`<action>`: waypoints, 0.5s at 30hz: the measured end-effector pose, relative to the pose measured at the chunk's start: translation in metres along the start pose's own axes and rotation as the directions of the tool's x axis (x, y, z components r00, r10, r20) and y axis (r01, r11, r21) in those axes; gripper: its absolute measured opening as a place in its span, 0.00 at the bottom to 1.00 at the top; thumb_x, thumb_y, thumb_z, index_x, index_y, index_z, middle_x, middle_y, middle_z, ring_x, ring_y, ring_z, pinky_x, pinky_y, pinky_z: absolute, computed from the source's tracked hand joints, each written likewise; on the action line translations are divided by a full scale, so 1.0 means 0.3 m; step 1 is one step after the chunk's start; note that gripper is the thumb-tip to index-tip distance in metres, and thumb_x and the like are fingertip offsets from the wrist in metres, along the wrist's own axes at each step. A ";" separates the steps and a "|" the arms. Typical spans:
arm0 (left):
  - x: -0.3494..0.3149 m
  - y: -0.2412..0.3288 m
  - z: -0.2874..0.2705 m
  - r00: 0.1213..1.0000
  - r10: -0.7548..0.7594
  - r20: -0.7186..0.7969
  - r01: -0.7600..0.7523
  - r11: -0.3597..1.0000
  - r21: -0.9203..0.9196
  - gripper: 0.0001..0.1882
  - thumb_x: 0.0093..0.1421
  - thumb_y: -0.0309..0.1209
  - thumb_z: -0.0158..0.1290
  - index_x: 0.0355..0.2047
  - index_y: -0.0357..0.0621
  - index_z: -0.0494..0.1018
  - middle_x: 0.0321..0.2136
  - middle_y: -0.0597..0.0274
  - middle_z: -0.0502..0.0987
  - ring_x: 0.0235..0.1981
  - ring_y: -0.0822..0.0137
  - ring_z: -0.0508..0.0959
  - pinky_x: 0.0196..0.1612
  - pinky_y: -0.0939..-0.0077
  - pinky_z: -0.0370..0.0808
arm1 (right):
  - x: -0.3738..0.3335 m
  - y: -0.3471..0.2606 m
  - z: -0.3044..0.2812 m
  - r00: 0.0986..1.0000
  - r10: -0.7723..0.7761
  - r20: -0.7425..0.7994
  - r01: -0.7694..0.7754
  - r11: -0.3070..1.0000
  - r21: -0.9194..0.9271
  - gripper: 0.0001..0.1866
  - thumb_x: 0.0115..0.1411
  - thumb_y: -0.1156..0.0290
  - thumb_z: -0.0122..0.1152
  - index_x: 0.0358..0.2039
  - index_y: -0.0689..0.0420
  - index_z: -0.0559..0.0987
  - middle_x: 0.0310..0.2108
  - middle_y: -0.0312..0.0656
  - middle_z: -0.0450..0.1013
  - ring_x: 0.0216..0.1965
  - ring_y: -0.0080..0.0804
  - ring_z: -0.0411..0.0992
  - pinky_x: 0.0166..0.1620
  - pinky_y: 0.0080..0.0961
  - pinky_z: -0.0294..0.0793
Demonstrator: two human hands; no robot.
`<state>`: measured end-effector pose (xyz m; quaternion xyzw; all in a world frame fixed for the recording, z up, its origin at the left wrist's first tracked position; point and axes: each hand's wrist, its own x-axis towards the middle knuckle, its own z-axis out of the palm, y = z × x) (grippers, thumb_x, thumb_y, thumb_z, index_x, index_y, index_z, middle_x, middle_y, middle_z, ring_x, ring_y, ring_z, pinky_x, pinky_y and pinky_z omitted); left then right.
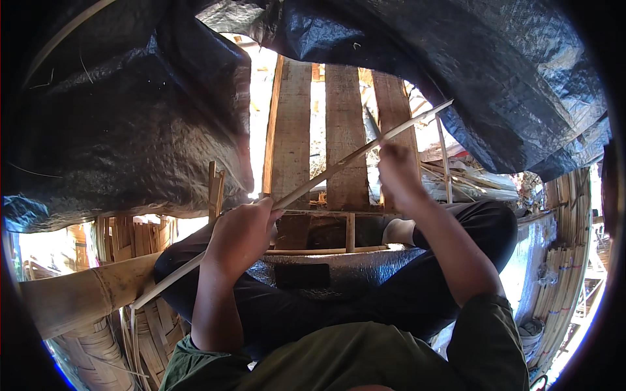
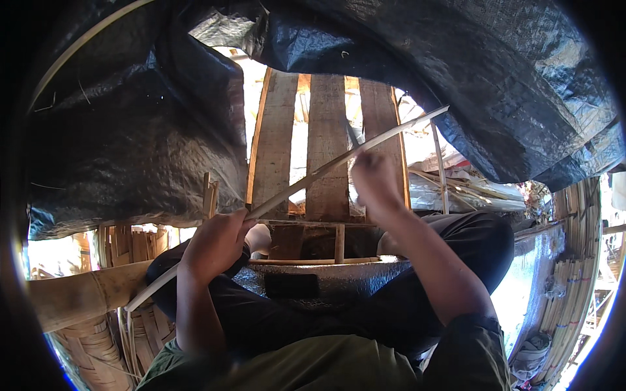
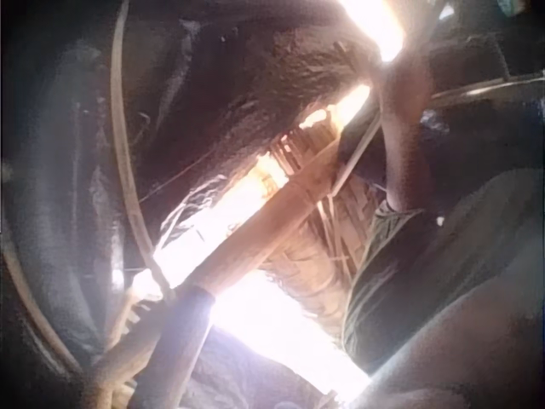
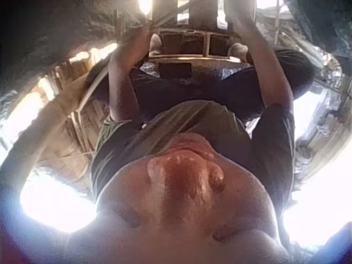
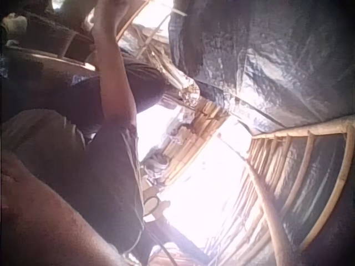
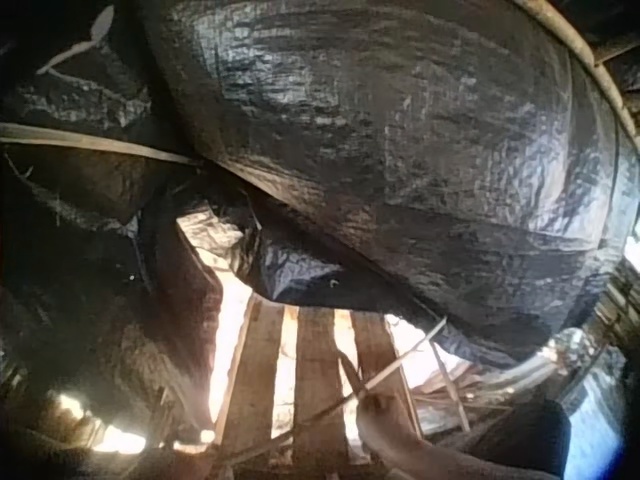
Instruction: Shaving a thin strip of wood with a small knife.
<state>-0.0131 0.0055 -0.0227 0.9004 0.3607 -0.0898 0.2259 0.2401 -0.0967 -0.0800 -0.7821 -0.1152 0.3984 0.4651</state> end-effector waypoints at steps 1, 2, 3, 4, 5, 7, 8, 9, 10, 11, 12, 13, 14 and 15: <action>-0.001 0.007 0.000 1.000 0.001 0.000 -0.001 1.000 -0.001 0.13 0.67 0.35 0.48 0.32 0.35 0.70 0.24 0.39 0.75 0.31 0.40 0.77 0.35 0.50 0.70 | 0.013 -0.012 -0.028 0.995 -0.085 -0.052 0.086 0.996 0.004 0.21 0.72 0.58 0.40 0.25 0.57 0.68 0.13 0.31 0.58 0.10 0.23 0.57 0.14 0.28 0.60; -0.001 0.014 0.000 1.000 0.004 -0.009 -0.004 1.000 0.009 0.14 0.67 0.35 0.48 0.32 0.35 0.70 0.24 0.39 0.75 0.31 0.40 0.77 0.35 0.50 0.70 | 0.023 0.034 -0.007 0.985 -0.172 0.016 0.171 0.957 -0.233 0.21 0.72 0.57 0.40 0.25 0.57 0.68 0.13 0.31 0.59 0.10 0.23 0.58 0.14 0.28 0.61; 0.011 0.024 0.001 1.000 0.017 -0.019 -0.016 1.000 0.016 0.14 0.67 0.35 0.48 0.32 0.35 0.70 0.23 0.39 0.75 0.31 0.40 0.77 0.35 0.50 0.70 | 0.022 0.087 0.013 0.966 -0.241 0.093 0.256 0.854 -0.452 0.22 0.72 0.56 0.39 0.25 0.57 0.69 0.13 0.32 0.59 0.11 0.22 0.59 0.14 0.29 0.62; 0.013 0.012 0.005 1.000 0.010 -0.022 -0.010 1.000 0.011 0.14 0.67 0.35 0.48 0.32 0.35 0.70 0.23 0.39 0.75 0.31 0.40 0.77 0.35 0.50 0.70 | -0.106 0.007 0.075 0.979 -0.142 0.146 0.186 0.916 -0.357 0.23 0.72 0.55 0.40 0.24 0.56 0.69 0.12 0.32 0.60 0.11 0.22 0.60 0.15 0.29 0.62; 0.018 0.016 0.006 0.999 0.031 -0.016 -0.031 1.000 -0.002 0.14 0.67 0.35 0.48 0.32 0.35 0.71 0.24 0.39 0.76 0.31 0.40 0.77 0.35 0.50 0.71 | -0.110 -0.003 0.055 0.980 -0.147 0.137 0.187 0.917 -0.353 0.23 0.72 0.55 0.40 0.24 0.56 0.69 0.12 0.32 0.60 0.11 0.22 0.60 0.15 0.29 0.62; 0.008 0.000 0.005 0.999 0.034 -0.006 -0.034 0.999 -0.015 0.14 0.67 0.35 0.48 0.32 0.34 0.71 0.24 0.40 0.76 0.31 0.40 0.77 0.35 0.50 0.71 | -0.115 -0.005 0.055 0.966 -0.083 0.243 0.157 0.940 -0.303 0.24 0.71 0.54 0.41 0.22 0.55 0.70 0.11 0.32 0.60 0.10 0.23 0.60 0.15 0.30 0.65; 0.005 -0.001 0.003 1.000 0.020 -0.006 -0.020 1.000 -0.010 0.14 0.66 0.35 0.48 0.32 0.34 0.71 0.24 0.40 0.76 0.31 0.40 0.77 0.35 0.51 0.71 | -0.090 -0.027 0.025 0.989 -0.024 0.146 0.048 0.985 -0.164 0.26 0.71 0.53 0.39 0.20 0.55 0.69 0.10 0.32 0.59 0.09 0.22 0.59 0.14 0.28 0.63; 0.003 0.005 0.004 1.000 0.007 -0.005 -0.007 1.000 -0.006 0.14 0.66 0.35 0.48 0.32 0.34 0.71 0.24 0.40 0.76 0.31 0.40 0.77 0.35 0.51 0.71 | -0.011 0.010 -0.010 0.999 -0.024 0.027 0.024 0.999 -0.026 0.25 0.71 0.54 0.40 0.21 0.56 0.70 0.11 0.33 0.60 0.09 0.23 0.60 0.13 0.28 0.63; 0.002 0.007 0.004 1.000 0.004 -0.002 -0.004 1.000 -0.008 0.14 0.66 0.35 0.48 0.32 0.34 0.71 0.24 0.40 0.76 0.31 0.40 0.77 0.35 0.51 0.71 | 0.001 0.002 -0.014 0.994 -0.098 -0.045 0.092 0.990 -0.110 0.24 0.71 0.54 0.41 0.22 0.56 0.71 0.11 0.34 0.61 0.09 0.23 0.60 0.13 0.27 0.63; 0.002 0.010 0.005 1.000 0.003 -0.006 -0.003 1.000 0.005 0.14 0.66 0.35 0.48 0.32 0.34 0.71 0.24 0.40 0.76 0.31 0.40 0.77 0.35 0.51 0.71 | 0.004 -0.001 -0.014 0.978 -0.176 -0.110 0.152 0.969 -0.197 0.24 0.70 0.54 0.43 0.23 0.56 0.71 0.11 0.35 0.62 0.09 0.24 0.60 0.14 0.27 0.62; 0.007 0.015 0.004 1.000 0.006 -0.014 -0.005 1.000 0.017 0.14 0.66 0.35 0.48 0.32 0.35 0.71 0.24 0.40 0.76 0.31 0.40 0.78 0.35 0.51 0.71 | -0.026 0.020 0.017 0.978 -0.209 0.005 0.202 0.939 -0.278 0.24 0.70 0.56 0.41 0.22 0.58 0.71 0.12 0.39 0.64 0.11 0.26 0.63 0.13 0.27 0.65; 0.019 0.017 0.008 1.000 0.016 -0.015 -0.016 1.000 0.015 0.14 0.66 0.35 0.48 0.32 0.35 0.71 0.24 0.40 0.76 0.31 0.40 0.78 0.35 0.51 0.71 | -0.072 0.061 0.063 0.967 -0.229 0.111 0.254 0.901 -0.353 0.24 0.70 0.59 0.40 0.21 0.60 0.70 0.13 0.43 0.65 0.12 0.28 0.67 0.13 0.27 0.67; 0.025 0.021 0.009 0.999 0.047 -0.014 -0.047 0.999 -0.002 0.14 0.66 0.35 0.48 0.32 0.35 0.71 0.24 0.40 0.76 0.31 0.40 0.78 0.35 0.51 0.71 | -0.066 0.146 0.108 0.787 -0.614 0.053 0.566 0.686 -0.457 0.23 0.71 0.61 0.39 0.22 0.60 0.70 0.12 0.41 0.65 0.10 0.27 0.65 0.12 0.28 0.65; 0.018 -0.001 0.013 0.999 0.046 -0.014 -0.046 0.999 -0.016 0.13 0.66 0.35 0.48 0.32 0.35 0.71 0.24 0.40 0.76 0.31 0.40 0.78 0.35 0.50 0.71 | -0.078 0.104 0.103 0.786 -0.615 0.065 0.574 0.686 -0.446 0.23 0.71 0.61 0.39 0.22 0.60 0.70 0.12 0.41 0.65 0.10 0.27 0.65 0.12 0.28 0.65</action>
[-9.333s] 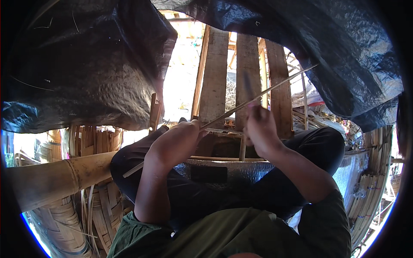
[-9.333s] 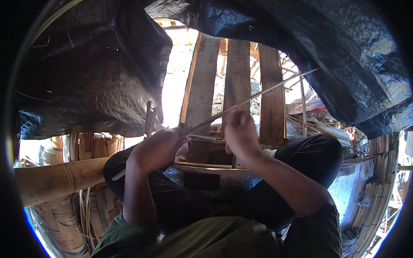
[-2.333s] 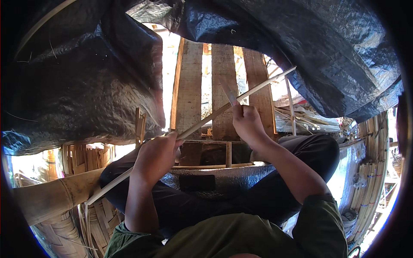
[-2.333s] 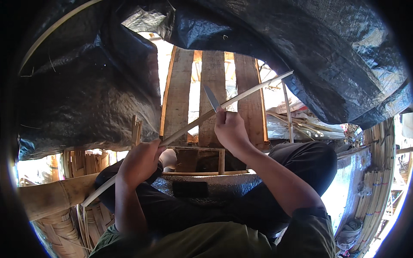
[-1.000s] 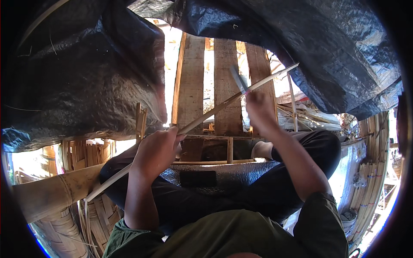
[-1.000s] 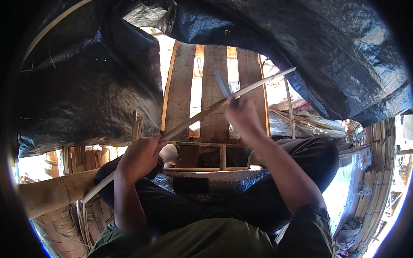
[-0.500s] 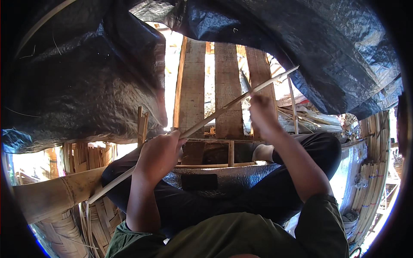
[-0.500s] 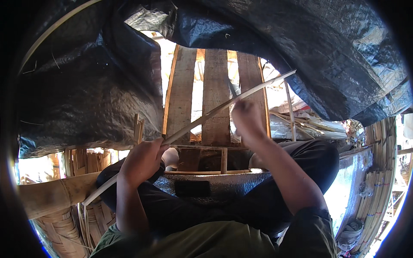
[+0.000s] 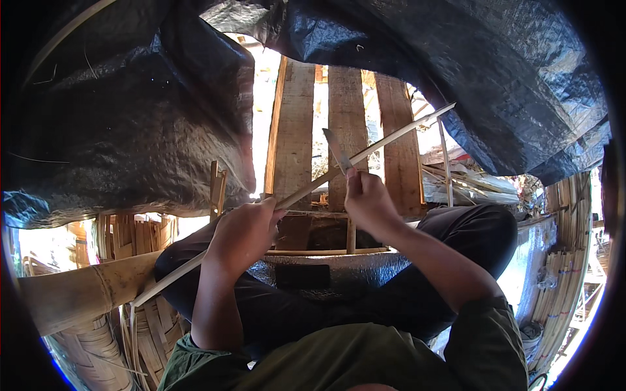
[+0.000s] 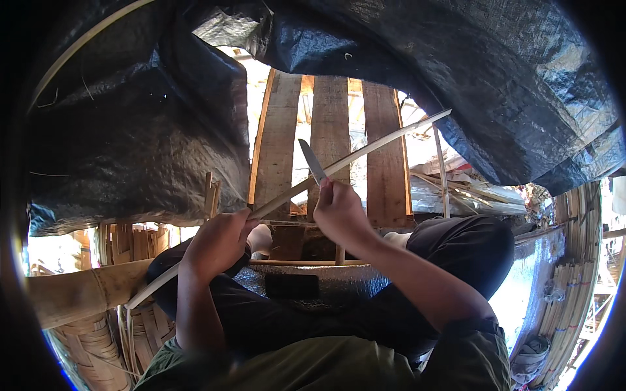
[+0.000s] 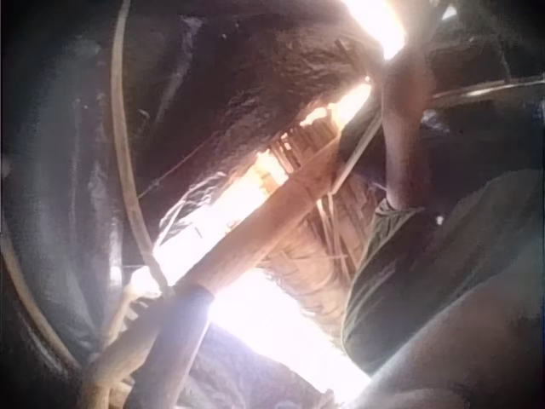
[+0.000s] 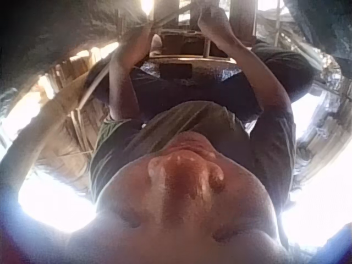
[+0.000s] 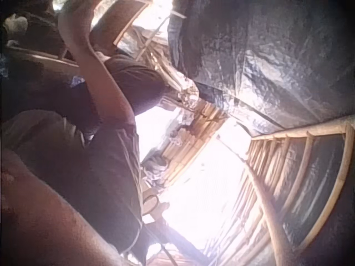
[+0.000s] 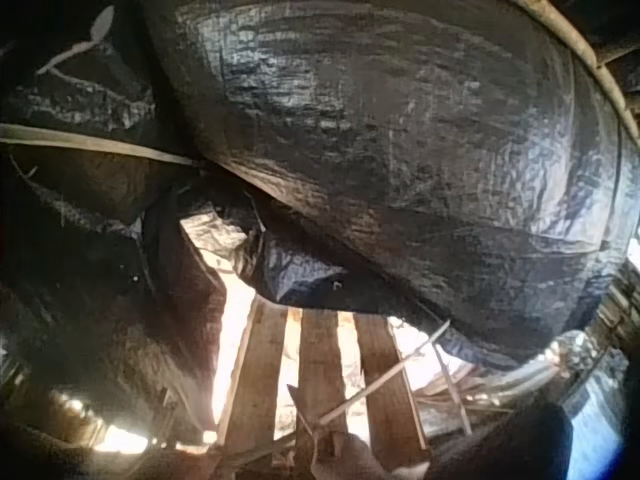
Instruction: Shaving a thin strip of wood with a small knife.
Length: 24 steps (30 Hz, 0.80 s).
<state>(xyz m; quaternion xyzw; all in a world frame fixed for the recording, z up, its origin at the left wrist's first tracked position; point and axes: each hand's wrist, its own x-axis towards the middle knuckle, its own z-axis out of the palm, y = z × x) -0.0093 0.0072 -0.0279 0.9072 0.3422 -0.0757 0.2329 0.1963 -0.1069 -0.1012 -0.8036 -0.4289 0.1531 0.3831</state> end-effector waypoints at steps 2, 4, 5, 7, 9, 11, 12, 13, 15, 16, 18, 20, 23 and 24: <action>-0.011 -0.003 -0.007 1.000 -0.021 0.006 0.021 1.000 0.003 0.13 0.66 0.35 0.48 0.32 0.35 0.71 0.24 0.40 0.76 0.31 0.41 0.78 0.35 0.50 0.71 | 0.046 -0.076 -0.122 0.772 0.459 0.439 -0.586 0.781 0.215 0.22 0.72 0.57 0.38 0.29 0.58 0.74 0.16 0.37 0.65 0.15 0.22 0.65 0.16 0.24 0.63; -0.014 0.010 -0.007 0.999 -0.038 0.006 0.038 0.999 0.006 0.13 0.66 0.35 0.48 0.32 0.35 0.71 0.24 0.41 0.76 0.31 0.41 0.78 0.35 0.50 0.71 | 0.105 -0.028 -0.146 0.823 0.538 0.182 -0.566 0.759 0.320 0.22 0.72 0.58 0.39 0.26 0.58 0.73 0.12 0.33 0.61 0.11 0.22 0.61 0.14 0.23 0.60; -0.017 0.010 -0.005 0.999 -0.035 0.001 0.035 0.999 0.017 0.13 0.66 0.35 0.48 0.32 0.35 0.71 0.24 0.41 0.76 0.31 0.41 0.78 0.35 0.51 0.71 | 0.090 -0.033 -0.129 0.814 0.521 0.256 -0.574 0.785 0.231 0.22 0.72 0.58 0.38 0.27 0.59 0.73 0.13 0.33 0.61 0.11 0.21 0.61 0.14 0.23 0.60; -0.005 0.015 -0.006 1.000 -0.019 -0.009 0.019 1.000 0.023 0.13 0.66 0.35 0.48 0.32 0.35 0.71 0.24 0.40 0.76 0.31 0.41 0.78 0.35 0.51 0.71 | 0.032 -0.064 -0.054 0.850 0.438 0.293 -0.478 0.874 0.081 0.22 0.72 0.58 0.37 0.29 0.60 0.74 0.14 0.35 0.63 0.13 0.22 0.62 0.15 0.25 0.60; -0.006 0.011 -0.014 1.000 -0.009 0.021 0.009 1.000 -0.003 0.13 0.66 0.35 0.48 0.32 0.35 0.71 0.24 0.40 0.76 0.31 0.41 0.78 0.34 0.51 0.71 | 0.029 -0.085 -0.081 0.837 0.408 0.363 -0.472 0.875 0.104 0.24 0.72 0.57 0.36 0.28 0.60 0.73 0.14 0.35 0.63 0.13 0.22 0.62 0.16 0.27 0.61; -0.014 0.002 -0.011 1.000 -0.026 0.014 0.026 1.000 0.013 0.13 0.66 0.35 0.48 0.31 0.35 0.71 0.23 0.40 0.76 0.31 0.41 0.77 0.34 0.52 0.71 | 0.045 -0.068 -0.083 0.816 0.370 0.444 -0.468 0.874 0.132 0.25 0.72 0.56 0.35 0.27 0.60 0.72 0.15 0.36 0.64 0.13 0.23 0.62 0.17 0.28 0.62; -0.016 0.006 -0.007 0.999 -0.033 0.004 0.033 0.999 0.022 0.14 0.66 0.35 0.49 0.31 0.35 0.70 0.23 0.40 0.76 0.30 0.41 0.77 0.34 0.52 0.71 | 0.079 -0.027 -0.105 0.825 0.464 0.324 -0.541 0.815 0.210 0.23 0.71 0.58 0.36 0.32 0.64 0.73 0.16 0.40 0.67 0.16 0.26 0.67 0.19 0.30 0.65; -0.018 0.007 -0.005 0.999 -0.036 0.004 0.036 0.999 0.021 0.14 0.66 0.35 0.49 0.31 0.35 0.70 0.23 0.40 0.76 0.30 0.41 0.77 0.34 0.52 0.71 | 0.097 -0.003 -0.113 0.805 0.558 0.204 -0.594 0.748 0.298 0.23 0.71 0.60 0.38 0.37 0.68 0.75 0.17 0.45 0.70 0.19 0.30 0.72 0.21 0.32 0.68; -0.009 0.014 0.003 0.999 -0.046 -0.002 0.047 0.998 0.037 0.14 0.66 0.35 0.49 0.31 0.35 0.71 0.23 0.40 0.76 0.30 0.41 0.77 0.34 0.51 0.71 | 0.041 -0.027 -0.063 0.827 0.498 0.261 -0.553 0.805 0.215 0.23 0.71 0.61 0.37 0.35 0.67 0.75 0.16 0.43 0.70 0.16 0.29 0.70 0.19 0.31 0.68; 0.000 0.025 -0.003 0.999 -0.037 -0.004 0.037 0.999 0.034 0.14 0.66 0.35 0.49 0.31 0.35 0.71 0.23 0.40 0.76 0.30 0.41 0.77 0.34 0.51 0.71 | 0.002 -0.050 -0.042 0.841 0.440 0.316 -0.500 0.855 0.138 0.23 0.71 0.61 0.37 0.33 0.66 0.75 0.16 0.41 0.69 0.14 0.28 0.69 0.17 0.29 0.67; -0.001 0.031 -0.020 1.000 -0.022 0.016 0.022 1.000 -0.008 0.14 0.66 0.35 0.49 0.31 0.35 0.70 0.23 0.40 0.76 0.30 0.41 0.77 0.34 0.51 0.71 | -0.026 -0.039 -0.008 0.950 0.210 0.230 -0.248 0.957 0.150 0.23 0.71 0.61 0.36 0.30 0.66 0.74 0.16 0.41 0.69 0.11 0.26 0.66 0.15 0.28 0.68; -0.013 0.002 -0.010 1.000 -0.026 0.002 0.026 1.000 -0.005 0.13 0.66 0.35 0.48 0.31 0.35 0.71 0.23 0.40 0.76 0.30 0.41 0.77 0.34 0.51 0.71 | 0.027 -0.093 -0.088 0.786 0.506 0.355 -0.607 0.742 0.284 0.24 0.71 0.61 0.37 0.25 0.64 0.74 0.16 0.43 0.70 0.11 0.27 0.67 0.14 0.27 0.69; -0.020 0.011 -0.002 0.999 -0.038 -0.006 0.038 0.999 0.026 0.13 0.67 0.35 0.48 0.32 0.36 0.71 0.23 0.41 0.76 0.31 0.41 0.78 0.34 0.52 0.71 | 0.064 0.001 -0.062 0.822 0.523 0.227 -0.567 0.789 0.236 0.24 0.70 0.53 0.44 0.30 0.61 0.74 0.14 0.39 0.66 0.12 0.30 0.66 0.16 0.31 0.70; -0.013 0.026 -0.005 0.999 -0.050 -0.006 0.051 0.997 0.055 0.13 0.67 0.35 0.49 0.32 0.36 0.71 0.23 0.42 0.76 0.31 0.41 0.78 0.34 0.52 0.72 | 0.070 0.015 -0.057 0.865 0.454 0.215 -0.491 0.853 0.178 0.24 0.69 0.51 0.46 0.29 0.62 0.74 0.14 0.40 0.68 0.12 0.31 0.67 0.15 0.32 0.71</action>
